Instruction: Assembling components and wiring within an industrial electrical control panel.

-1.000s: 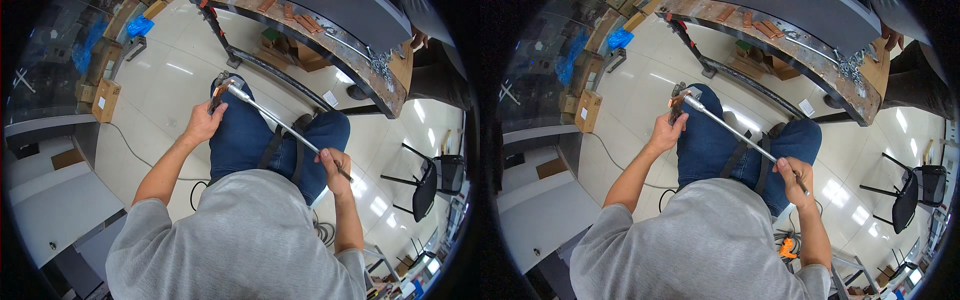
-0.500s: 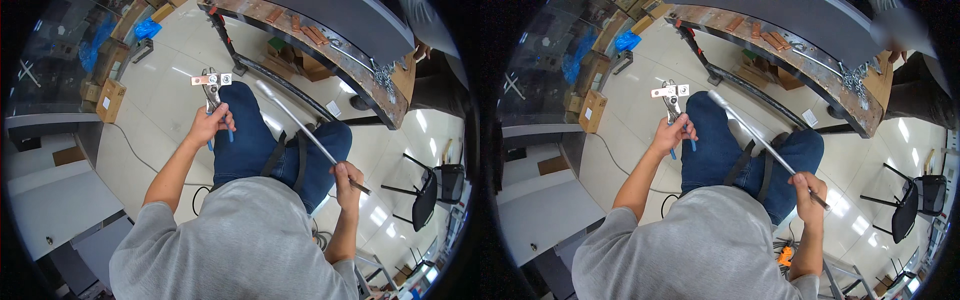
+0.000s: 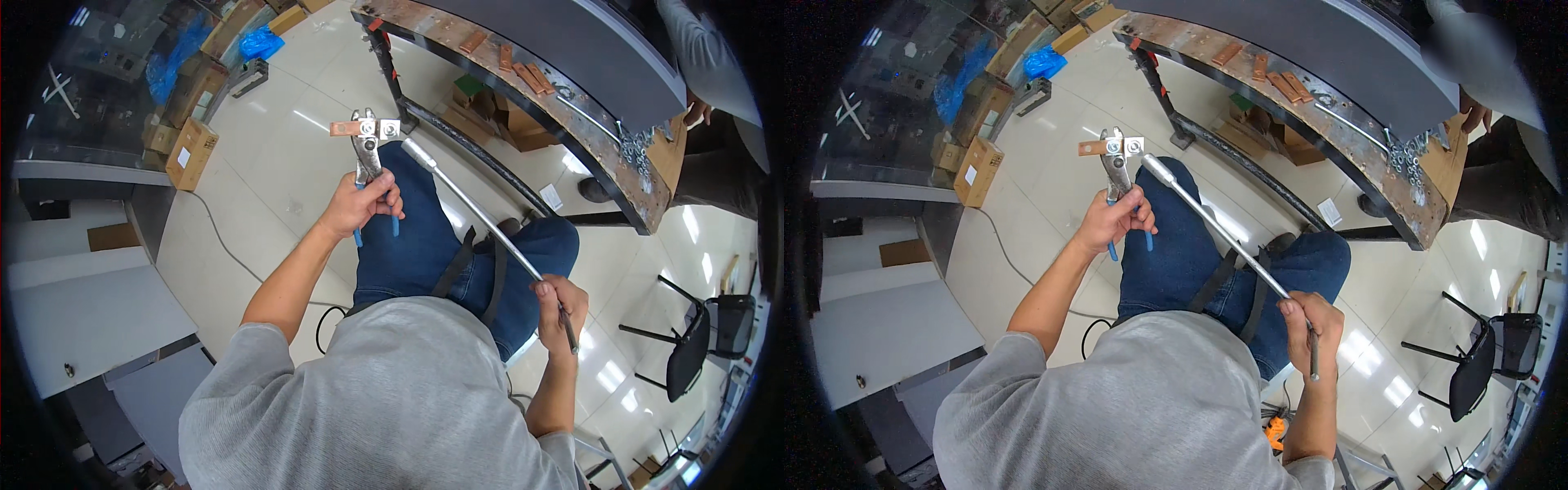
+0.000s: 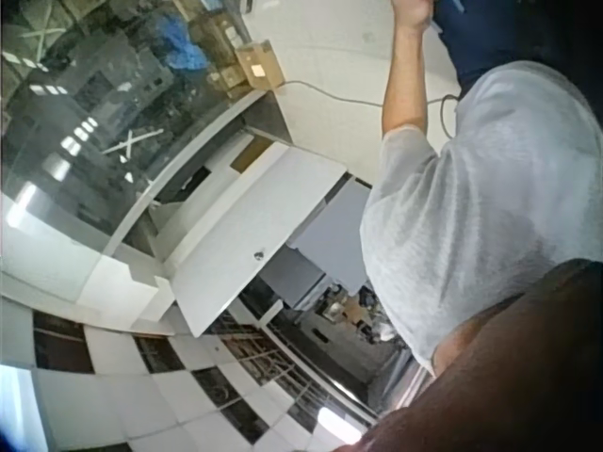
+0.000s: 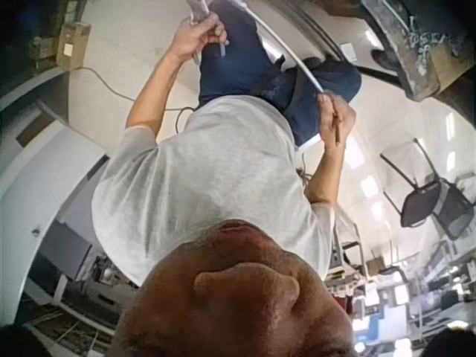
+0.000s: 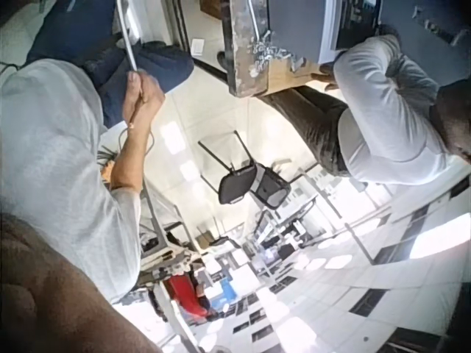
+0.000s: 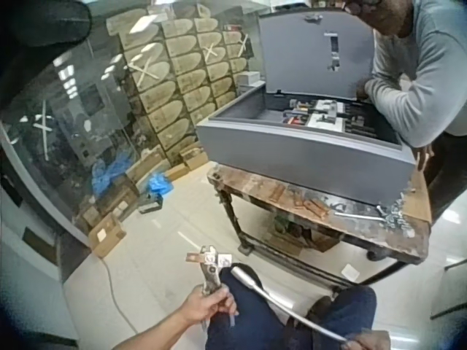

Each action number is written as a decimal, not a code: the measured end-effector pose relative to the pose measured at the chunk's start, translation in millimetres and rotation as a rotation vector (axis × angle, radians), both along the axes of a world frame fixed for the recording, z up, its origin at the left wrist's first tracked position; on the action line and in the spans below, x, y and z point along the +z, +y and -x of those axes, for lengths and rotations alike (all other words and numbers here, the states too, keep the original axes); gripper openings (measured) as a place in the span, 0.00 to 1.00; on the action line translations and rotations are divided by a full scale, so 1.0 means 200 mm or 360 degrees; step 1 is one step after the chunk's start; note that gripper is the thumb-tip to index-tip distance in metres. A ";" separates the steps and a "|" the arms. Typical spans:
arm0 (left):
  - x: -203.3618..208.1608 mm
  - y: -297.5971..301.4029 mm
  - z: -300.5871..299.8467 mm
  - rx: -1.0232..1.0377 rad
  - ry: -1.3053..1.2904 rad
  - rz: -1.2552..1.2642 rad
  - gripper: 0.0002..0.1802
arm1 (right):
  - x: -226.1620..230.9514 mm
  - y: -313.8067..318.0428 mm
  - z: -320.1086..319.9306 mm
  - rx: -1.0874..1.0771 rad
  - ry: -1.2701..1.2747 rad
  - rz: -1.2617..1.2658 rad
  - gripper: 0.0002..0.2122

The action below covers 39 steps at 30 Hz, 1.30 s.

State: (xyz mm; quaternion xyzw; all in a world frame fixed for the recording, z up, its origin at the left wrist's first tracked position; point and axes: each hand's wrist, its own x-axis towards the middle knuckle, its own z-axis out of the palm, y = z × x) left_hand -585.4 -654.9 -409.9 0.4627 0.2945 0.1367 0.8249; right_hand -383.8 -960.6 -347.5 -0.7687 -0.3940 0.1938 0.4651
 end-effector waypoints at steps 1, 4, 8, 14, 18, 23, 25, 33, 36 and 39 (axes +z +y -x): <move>0.00 0.00 -0.01 -0.0010 0.0028 -0.0059 0.12 | -0.01 0.01 0.00 -0.0001 -0.0010 -0.0025 0.17; 0.01 0.01 -0.01 -0.0018 0.0009 -0.0077 0.11 | 0.00 0.01 -0.01 -0.0004 0.0052 -0.0041 0.17; 0.03 0.01 -0.04 -0.0035 -0.0072 -0.0055 0.12 | -0.07 -0.05 -0.04 -0.0187 0.0951 -0.0168 0.18; 0.05 0.01 -0.06 0.0019 -0.0190 0.0042 0.13 | -0.37 0.02 -0.01 0.0112 0.2511 -0.0892 0.22; 0.09 0.01 -0.05 -0.0025 -0.0195 0.0003 0.13 | -0.46 0.07 0.00 0.0184 0.2717 -0.0971 0.23; 0.10 -0.01 -0.10 -0.0043 -0.0189 -0.0015 0.12 | -0.46 0.05 -0.04 -0.0030 0.2771 -0.1063 0.23; 0.09 -0.02 -0.10 -0.0044 -0.0185 -0.0007 0.12 | -0.46 0.06 -0.05 -0.0053 0.2734 -0.1124 0.22; 0.08 -0.05 -0.09 -0.0012 -0.0122 -0.0020 0.10 | -0.61 0.01 -0.15 -0.0424 0.2691 -0.1356 0.20; 0.08 -0.05 -0.08 0.0006 -0.0110 -0.0038 0.11 | -0.64 0.00 -0.14 -0.0413 0.2767 -0.1424 0.20; 0.05 -0.04 -0.09 -0.0024 -0.0119 -0.0033 0.11 | -0.65 0.00 -0.12 -0.0495 0.2830 -0.1452 0.20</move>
